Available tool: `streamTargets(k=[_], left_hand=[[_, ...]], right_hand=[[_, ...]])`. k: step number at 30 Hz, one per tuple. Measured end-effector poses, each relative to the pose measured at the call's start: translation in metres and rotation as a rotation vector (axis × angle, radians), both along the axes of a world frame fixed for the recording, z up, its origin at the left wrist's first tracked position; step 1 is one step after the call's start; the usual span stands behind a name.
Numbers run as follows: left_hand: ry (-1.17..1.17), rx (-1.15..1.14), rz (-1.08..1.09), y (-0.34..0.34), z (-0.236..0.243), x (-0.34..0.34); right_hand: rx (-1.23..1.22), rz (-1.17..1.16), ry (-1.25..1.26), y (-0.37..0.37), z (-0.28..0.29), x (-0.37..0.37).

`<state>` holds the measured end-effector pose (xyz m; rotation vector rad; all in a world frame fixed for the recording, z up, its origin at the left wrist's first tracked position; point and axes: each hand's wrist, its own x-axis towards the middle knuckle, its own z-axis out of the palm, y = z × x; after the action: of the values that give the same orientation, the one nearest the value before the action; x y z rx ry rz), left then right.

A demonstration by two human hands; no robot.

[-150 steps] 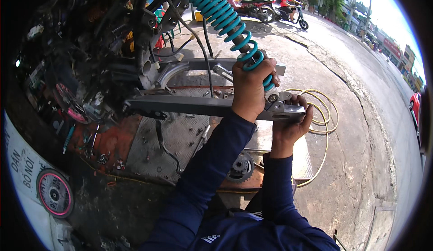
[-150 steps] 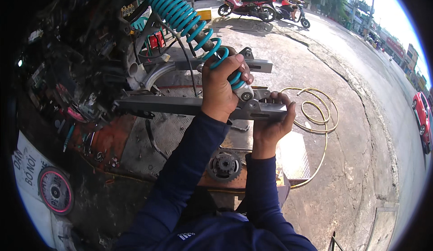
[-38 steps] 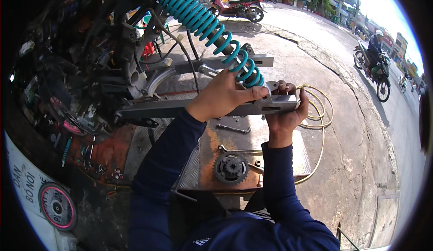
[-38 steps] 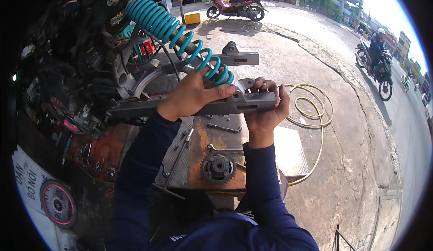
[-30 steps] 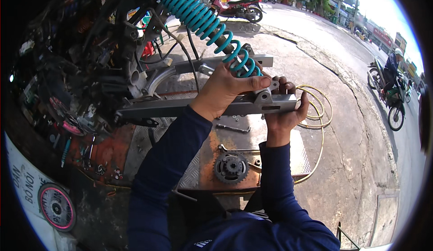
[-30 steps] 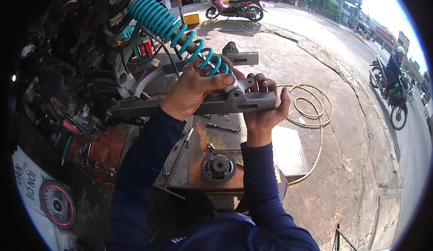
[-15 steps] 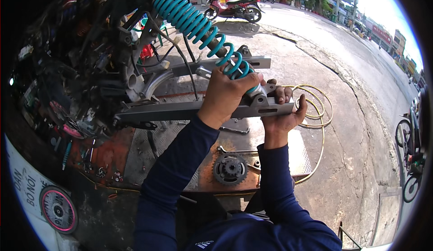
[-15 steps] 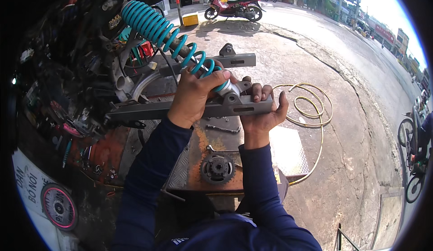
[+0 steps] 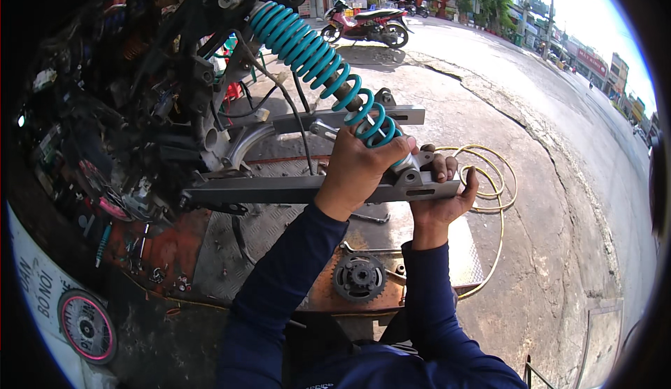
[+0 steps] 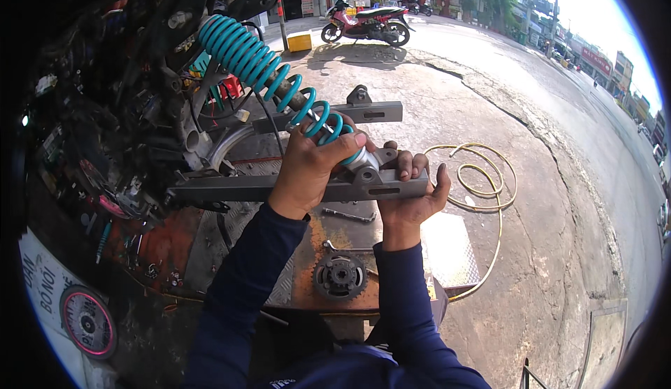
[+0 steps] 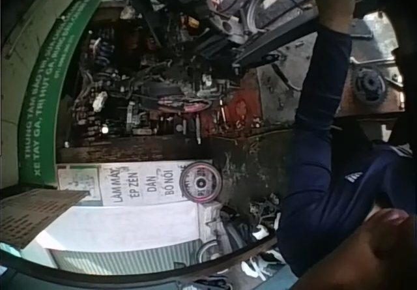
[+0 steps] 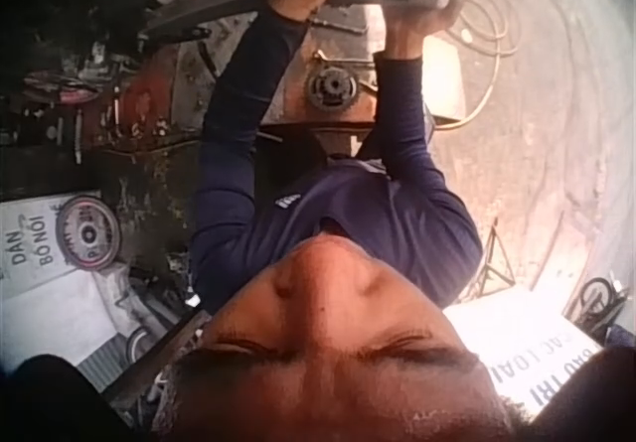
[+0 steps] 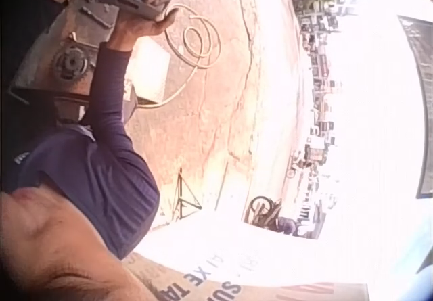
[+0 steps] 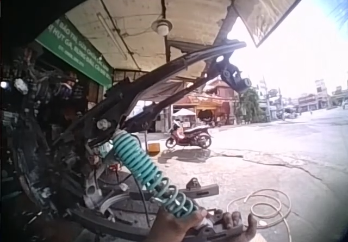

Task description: The recorder is repairing a motorcycle, including cleaning a shock absorber and working on the rear frame assembly.

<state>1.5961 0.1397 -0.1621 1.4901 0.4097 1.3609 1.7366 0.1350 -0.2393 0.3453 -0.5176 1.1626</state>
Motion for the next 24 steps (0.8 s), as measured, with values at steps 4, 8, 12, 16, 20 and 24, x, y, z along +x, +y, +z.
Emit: streamTargets(k=[4,8,12,16,20,24], left_hand=[[0.069,0.032,-0.014,-0.001,0.005,-0.007],[0.236,0.062,-0.068,-0.008,0.009,-0.035],[0.107,0.027,-0.07,-0.038,-0.015,-0.092],[0.307,-0.196,-0.06,-0.083,-0.085,-0.17],[0.398,-0.396,0.364,-0.119,-0.189,-0.224],[0.34,-0.494,0.888,-0.162,-0.268,-0.249]], right_hand=[[-0.049,-0.086,-0.155,-0.001,-0.008,0.008],[-0.177,-0.167,-0.308,-0.011,-0.013,0.02],[-0.143,-0.462,-0.713,-0.023,-0.004,0.035],[-0.265,-0.754,-1.076,-0.028,0.006,0.042],[-0.334,-0.869,-1.185,-0.029,0.004,0.041],[-0.205,-0.797,-0.937,-0.034,-0.011,0.049]])
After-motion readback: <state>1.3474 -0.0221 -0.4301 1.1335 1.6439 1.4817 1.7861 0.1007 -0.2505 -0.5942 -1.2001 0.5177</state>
